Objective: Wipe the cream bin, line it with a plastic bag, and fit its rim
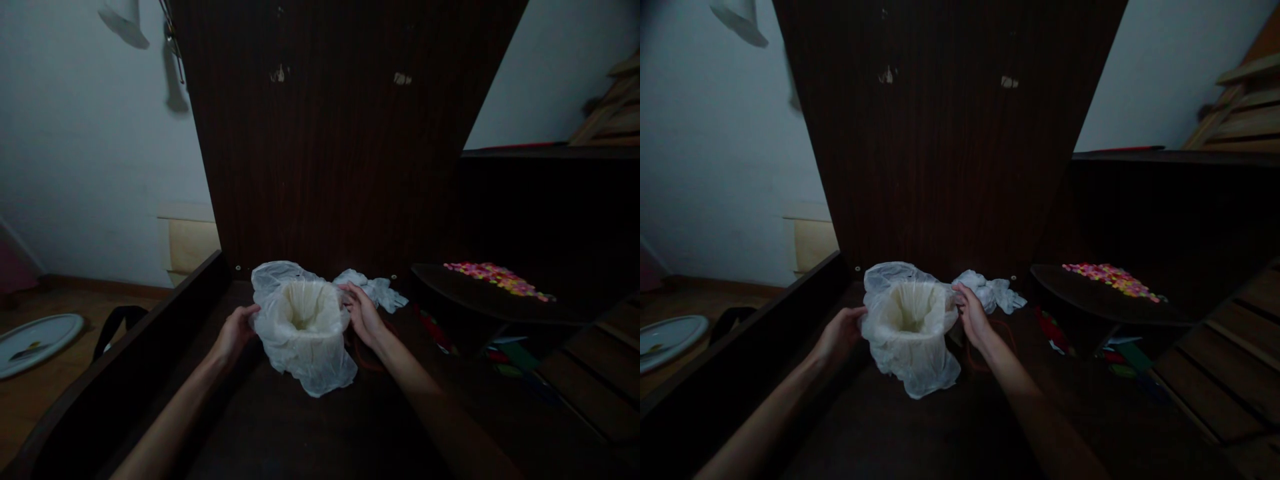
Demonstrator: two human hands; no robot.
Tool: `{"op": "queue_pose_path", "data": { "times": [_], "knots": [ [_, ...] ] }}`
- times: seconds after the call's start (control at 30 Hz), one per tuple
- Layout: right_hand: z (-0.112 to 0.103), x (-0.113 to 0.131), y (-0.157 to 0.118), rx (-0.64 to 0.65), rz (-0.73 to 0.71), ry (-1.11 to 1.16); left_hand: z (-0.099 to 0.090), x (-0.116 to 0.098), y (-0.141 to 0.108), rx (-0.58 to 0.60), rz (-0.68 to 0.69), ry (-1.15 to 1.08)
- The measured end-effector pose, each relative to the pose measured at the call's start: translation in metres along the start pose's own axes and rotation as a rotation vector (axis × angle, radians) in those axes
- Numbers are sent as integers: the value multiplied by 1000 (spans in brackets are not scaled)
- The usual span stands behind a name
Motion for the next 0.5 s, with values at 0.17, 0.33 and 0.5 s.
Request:
{"op": "queue_pose_path", "data": {
  "times": [0.17,0.33,0.5],
  "knots": [
    [22,-2,16,53,-8,-48,25,10,15,27,32,84],
    [31,-8,27,112,-29,-130,39,9,16,12,181,94],
    [30,-11,30,159,-64,-226,40,7,14,132,292,144]
  ]
}}
Point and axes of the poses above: each hand's wrist, its own y-axis towards the middle knuckle, its own z-axis out of the palm, x = y × z, the point moved 3 cm from there along y, towards the middle knuckle, and after that the axes turned 4 degrees about z, right-handed, at the moved point
